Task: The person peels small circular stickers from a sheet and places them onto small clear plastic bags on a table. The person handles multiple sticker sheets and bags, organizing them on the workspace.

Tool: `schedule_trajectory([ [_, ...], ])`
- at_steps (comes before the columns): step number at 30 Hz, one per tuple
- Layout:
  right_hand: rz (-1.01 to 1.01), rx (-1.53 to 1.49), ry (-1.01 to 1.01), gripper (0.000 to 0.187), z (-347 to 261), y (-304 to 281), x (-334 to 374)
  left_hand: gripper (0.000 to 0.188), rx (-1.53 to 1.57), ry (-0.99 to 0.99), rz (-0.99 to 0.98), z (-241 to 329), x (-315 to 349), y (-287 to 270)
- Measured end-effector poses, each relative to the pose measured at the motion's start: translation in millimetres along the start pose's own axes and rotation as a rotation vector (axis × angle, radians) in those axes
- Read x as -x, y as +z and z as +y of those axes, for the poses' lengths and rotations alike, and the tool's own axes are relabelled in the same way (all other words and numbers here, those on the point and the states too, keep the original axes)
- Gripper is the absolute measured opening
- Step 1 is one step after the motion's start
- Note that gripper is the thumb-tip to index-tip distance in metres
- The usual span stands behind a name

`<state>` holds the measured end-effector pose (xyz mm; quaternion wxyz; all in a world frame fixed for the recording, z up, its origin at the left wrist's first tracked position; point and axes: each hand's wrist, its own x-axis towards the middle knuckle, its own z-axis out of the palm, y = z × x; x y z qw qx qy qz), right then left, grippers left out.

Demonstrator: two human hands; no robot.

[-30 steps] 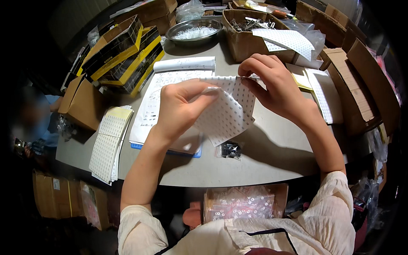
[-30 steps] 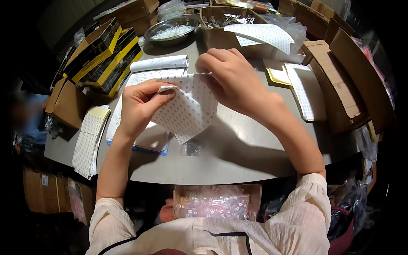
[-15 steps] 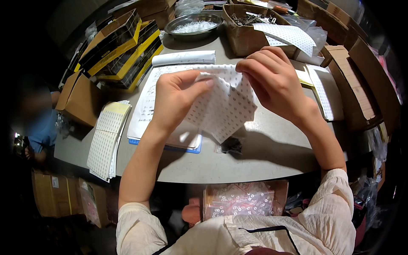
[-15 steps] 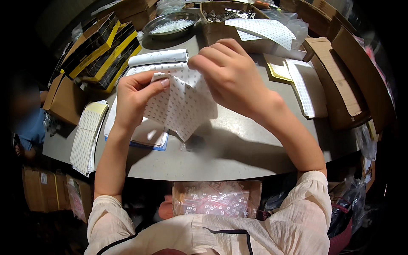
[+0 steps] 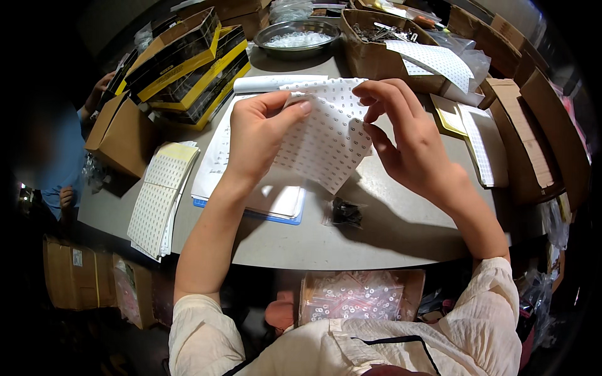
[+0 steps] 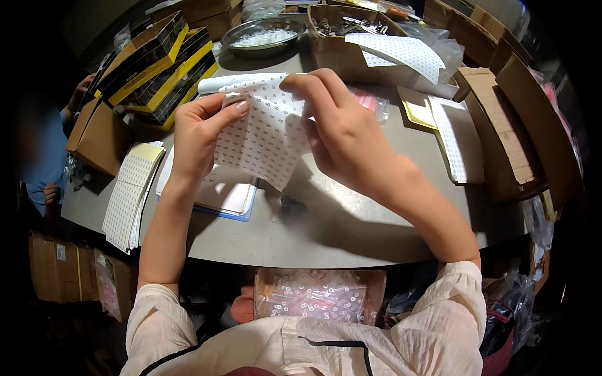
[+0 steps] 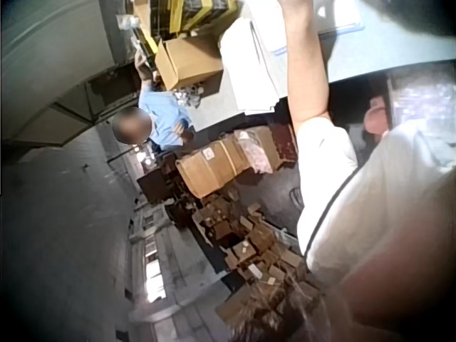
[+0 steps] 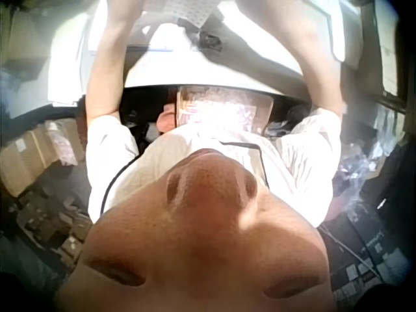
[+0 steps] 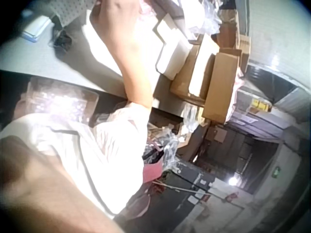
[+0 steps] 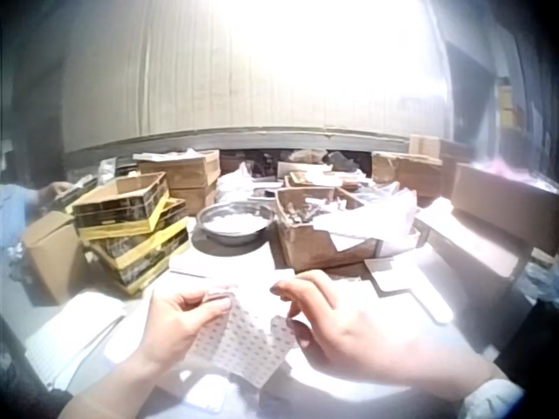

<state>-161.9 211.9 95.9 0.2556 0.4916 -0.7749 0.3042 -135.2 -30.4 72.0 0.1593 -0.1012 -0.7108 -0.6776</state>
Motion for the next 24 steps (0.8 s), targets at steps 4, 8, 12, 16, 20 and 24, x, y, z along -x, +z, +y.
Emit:
schedule_trajectory([
  [4,0.013,0.040,0.006,0.054,-5,2,1,0.023,0.021,-0.016,-0.005,-2,0,-1],
  [8,0.060,0.056,-0.069,0.053,-7,7,1,0.023,0.023,-0.028,-0.009,-2,-2,-1],
  [12,0.058,-0.017,-0.117,0.052,-11,10,2,0.021,0.025,-0.024,0.036,-1,-1,1],
  [16,-0.013,-0.311,-0.156,0.052,-17,6,-2,0.020,-0.112,0.011,0.087,-12,-6,-11],
  [20,-0.470,-0.461,-0.080,0.056,-23,-9,5,0.023,-0.090,0.119,0.116,-23,-30,-35],
  [24,-0.660,-0.457,-0.115,0.065,-16,11,14,0.022,0.046,-0.043,0.119,-16,-28,-49],
])
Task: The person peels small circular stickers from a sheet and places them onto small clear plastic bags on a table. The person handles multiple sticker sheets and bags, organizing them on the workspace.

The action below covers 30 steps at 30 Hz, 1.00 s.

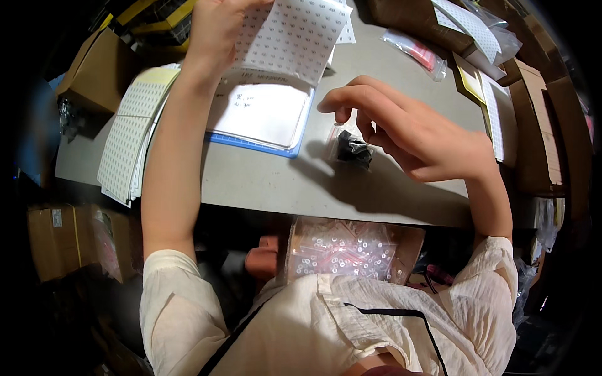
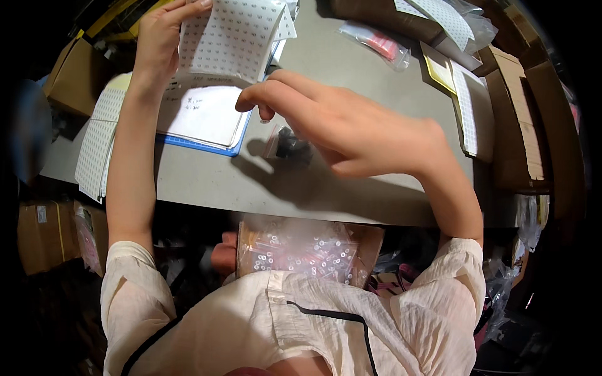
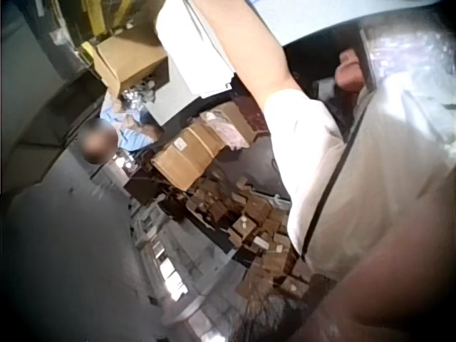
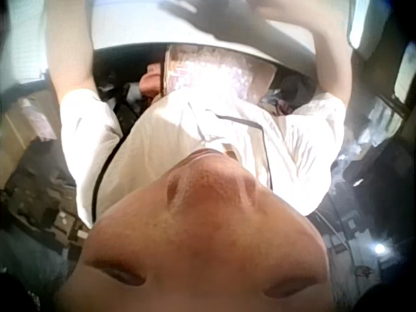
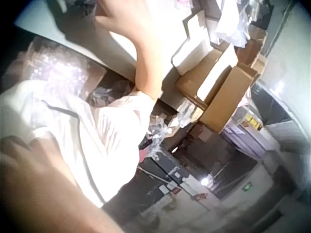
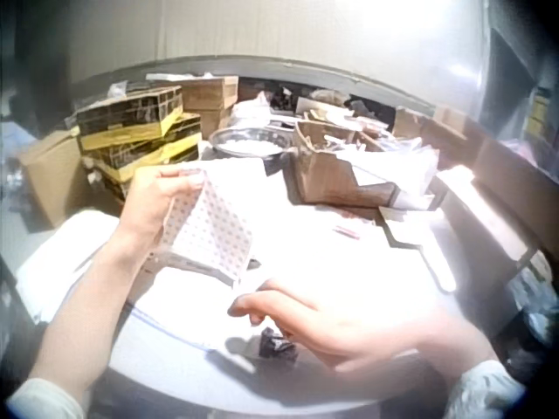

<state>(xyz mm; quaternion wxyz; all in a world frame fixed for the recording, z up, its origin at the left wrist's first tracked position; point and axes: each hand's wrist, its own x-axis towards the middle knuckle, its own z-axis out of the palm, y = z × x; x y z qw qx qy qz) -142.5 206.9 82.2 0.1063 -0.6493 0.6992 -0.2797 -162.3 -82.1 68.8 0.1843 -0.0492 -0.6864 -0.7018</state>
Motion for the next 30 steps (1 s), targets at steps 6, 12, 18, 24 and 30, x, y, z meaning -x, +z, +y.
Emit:
schedule_trajectory([
  [6,-0.103,0.165,0.087,0.072,-1,9,-3,0.021,0.043,0.039,0.014,-3,0,3],
  [12,-0.095,0.256,0.080,0.060,-7,21,-6,0.021,0.075,0.003,0.010,4,3,6],
  [18,-0.090,0.428,0.088,0.050,-12,31,-10,0.021,0.122,0.048,-0.009,1,1,1],
  [24,0.124,0.349,0.156,0.070,4,19,-5,0.022,0.072,0.084,0.002,4,3,1],
  [30,-0.058,-0.049,0.192,0.052,-3,3,-6,0.022,0.049,0.086,0.029,5,2,1],
])
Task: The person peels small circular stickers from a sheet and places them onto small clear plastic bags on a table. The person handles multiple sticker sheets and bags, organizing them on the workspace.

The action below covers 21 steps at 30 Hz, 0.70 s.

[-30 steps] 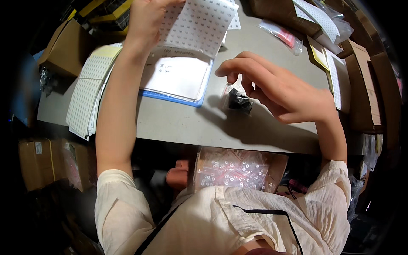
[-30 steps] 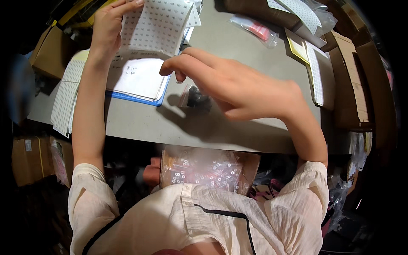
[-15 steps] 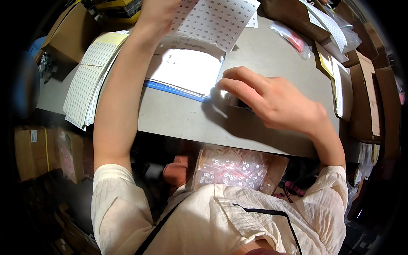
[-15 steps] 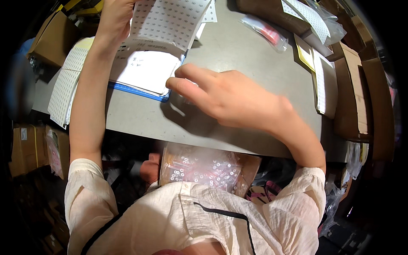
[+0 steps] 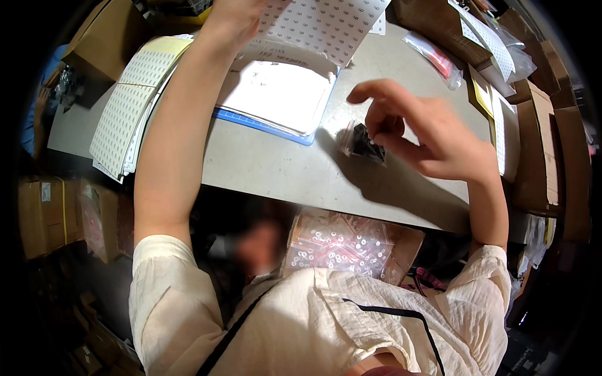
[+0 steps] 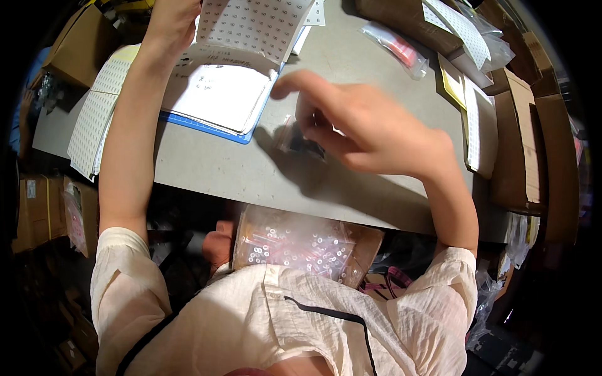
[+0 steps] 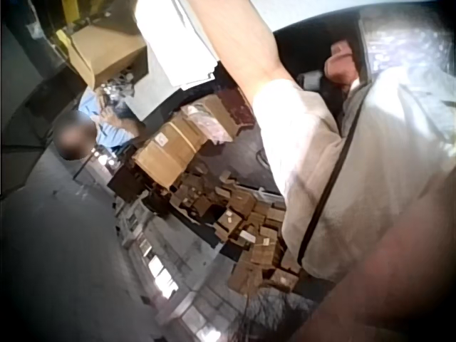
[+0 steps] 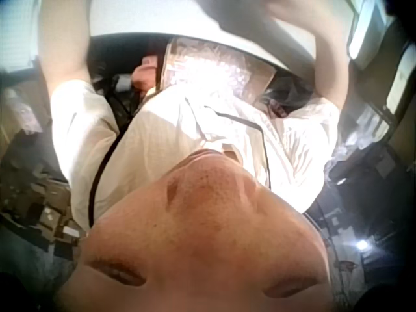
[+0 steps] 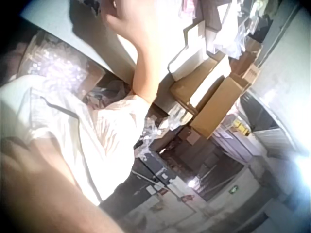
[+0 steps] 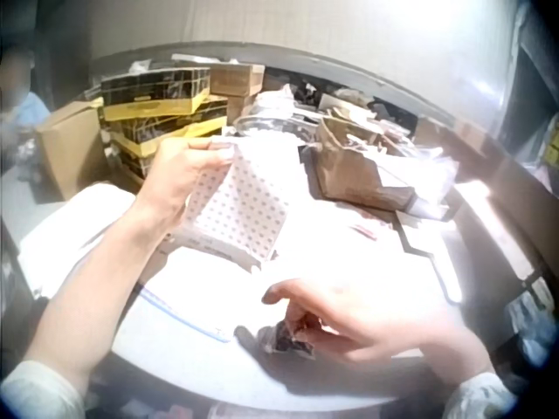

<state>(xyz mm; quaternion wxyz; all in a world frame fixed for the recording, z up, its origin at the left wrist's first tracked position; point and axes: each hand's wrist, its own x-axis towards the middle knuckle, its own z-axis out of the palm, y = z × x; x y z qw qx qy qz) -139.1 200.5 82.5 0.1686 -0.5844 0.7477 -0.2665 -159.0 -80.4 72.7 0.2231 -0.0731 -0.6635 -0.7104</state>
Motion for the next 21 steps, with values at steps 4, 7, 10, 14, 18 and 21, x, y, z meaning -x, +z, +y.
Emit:
schedule_trajectory([
  [4,-0.095,0.068,-0.009,0.055,5,5,3,0.022,0.029,0.009,-0.015,0,-1,1],
  [7,-0.038,0.154,-0.058,0.047,-1,10,0,0.021,0.034,0.030,-0.030,-2,-1,-1],
  [10,0.060,0.433,-0.177,0.040,1,25,1,0.019,0.040,0.075,-0.051,-4,-1,-3],
  [14,0.062,0.725,-0.128,0.036,-18,37,2,0.017,0.110,0.084,-0.056,-7,-2,-3],
  [18,0.277,0.827,0.009,0.041,-18,21,1,0.016,0.107,0.089,-0.043,-2,-1,0],
  [21,0.156,0.478,0.143,0.053,-3,2,10,0.017,0.066,0.104,-0.044,-2,-3,-1],
])
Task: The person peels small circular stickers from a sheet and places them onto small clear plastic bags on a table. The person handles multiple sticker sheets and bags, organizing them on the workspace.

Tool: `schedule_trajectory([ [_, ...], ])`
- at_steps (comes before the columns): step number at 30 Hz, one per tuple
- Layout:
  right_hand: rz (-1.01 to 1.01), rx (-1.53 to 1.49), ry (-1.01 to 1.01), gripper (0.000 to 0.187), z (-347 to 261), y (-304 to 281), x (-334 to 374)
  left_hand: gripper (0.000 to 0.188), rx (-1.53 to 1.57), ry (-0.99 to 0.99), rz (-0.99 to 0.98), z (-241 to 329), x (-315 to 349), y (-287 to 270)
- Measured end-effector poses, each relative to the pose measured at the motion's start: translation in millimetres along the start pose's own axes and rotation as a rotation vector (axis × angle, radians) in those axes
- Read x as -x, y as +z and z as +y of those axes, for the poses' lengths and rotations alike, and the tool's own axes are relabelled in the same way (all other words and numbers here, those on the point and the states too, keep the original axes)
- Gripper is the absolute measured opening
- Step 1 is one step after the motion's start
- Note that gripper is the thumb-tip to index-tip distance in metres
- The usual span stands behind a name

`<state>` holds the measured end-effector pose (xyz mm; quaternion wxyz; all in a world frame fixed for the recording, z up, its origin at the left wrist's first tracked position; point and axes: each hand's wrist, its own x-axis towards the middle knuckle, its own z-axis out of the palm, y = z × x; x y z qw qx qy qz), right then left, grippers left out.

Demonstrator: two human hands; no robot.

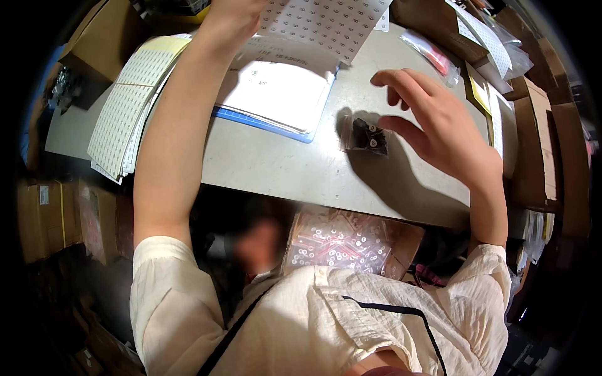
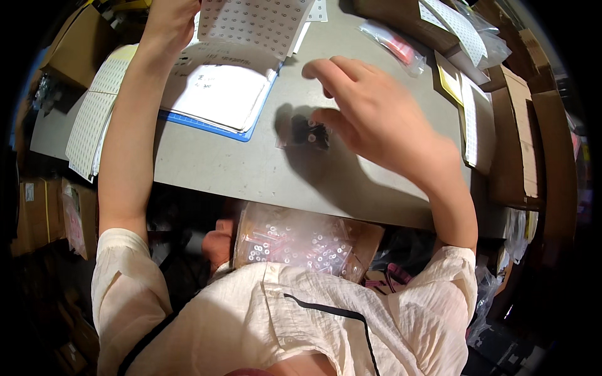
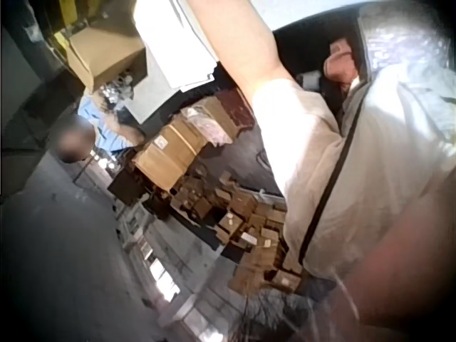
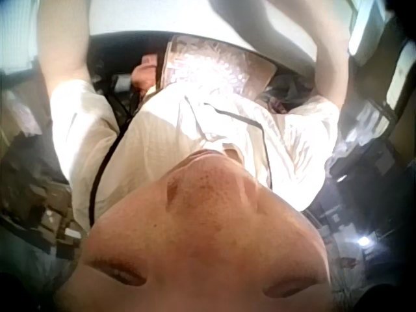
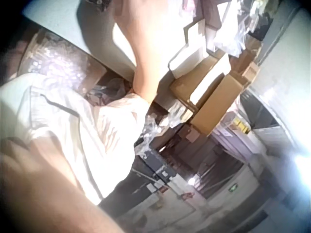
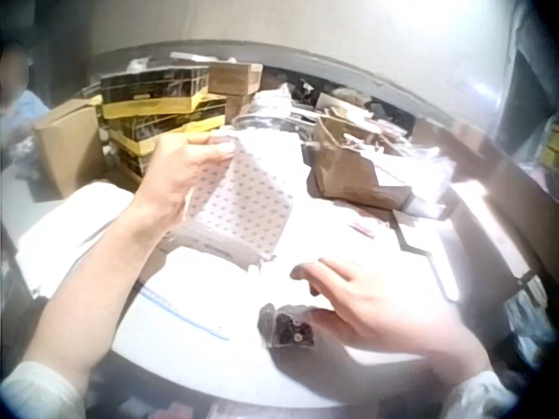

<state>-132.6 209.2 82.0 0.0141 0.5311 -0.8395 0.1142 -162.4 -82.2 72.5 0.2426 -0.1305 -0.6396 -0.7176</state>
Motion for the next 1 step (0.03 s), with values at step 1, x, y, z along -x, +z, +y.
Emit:
schedule_trajectory([
  [1,-0.067,-0.081,0.039,0.050,3.7,-0.6,0.6,0.019,-0.017,-0.005,0.006,-1.4,-0.6,-2.1],
])
